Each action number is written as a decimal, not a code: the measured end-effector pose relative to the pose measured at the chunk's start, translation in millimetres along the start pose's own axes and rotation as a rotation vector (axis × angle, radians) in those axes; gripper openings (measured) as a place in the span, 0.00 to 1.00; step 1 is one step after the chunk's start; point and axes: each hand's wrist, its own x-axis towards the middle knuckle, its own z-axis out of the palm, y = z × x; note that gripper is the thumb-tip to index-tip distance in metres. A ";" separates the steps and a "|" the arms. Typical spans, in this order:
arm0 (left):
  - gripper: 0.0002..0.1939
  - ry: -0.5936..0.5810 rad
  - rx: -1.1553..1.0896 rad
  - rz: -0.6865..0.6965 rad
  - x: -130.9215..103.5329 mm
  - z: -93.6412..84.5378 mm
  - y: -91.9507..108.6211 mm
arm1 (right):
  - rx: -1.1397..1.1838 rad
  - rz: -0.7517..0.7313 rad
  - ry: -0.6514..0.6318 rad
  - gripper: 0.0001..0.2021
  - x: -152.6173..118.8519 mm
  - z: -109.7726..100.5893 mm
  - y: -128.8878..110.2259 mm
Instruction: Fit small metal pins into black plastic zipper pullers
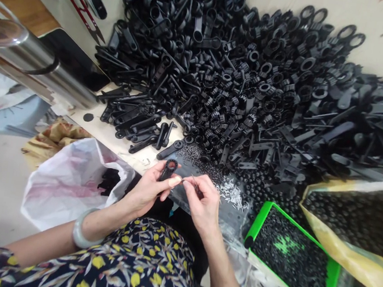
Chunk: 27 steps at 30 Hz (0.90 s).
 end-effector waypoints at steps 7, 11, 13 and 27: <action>0.22 -0.021 0.026 0.016 -2.6 -1.5 -3.5 | 0.000 0.001 0.034 0.06 -5.0 4.0 3.8; 0.22 -0.027 0.017 0.024 -3.7 0.8 -6.3 | -0.009 0.003 0.079 0.05 -11.4 6.9 3.5; 0.21 -0.020 0.023 0.033 -3.5 1.8 -9.0 | -0.043 -0.024 0.118 0.05 -14.5 8.8 4.0; 0.20 0.017 0.051 0.020 -4.3 4.3 -10.5 | -0.195 -0.224 0.156 0.09 -22.5 10.7 19.7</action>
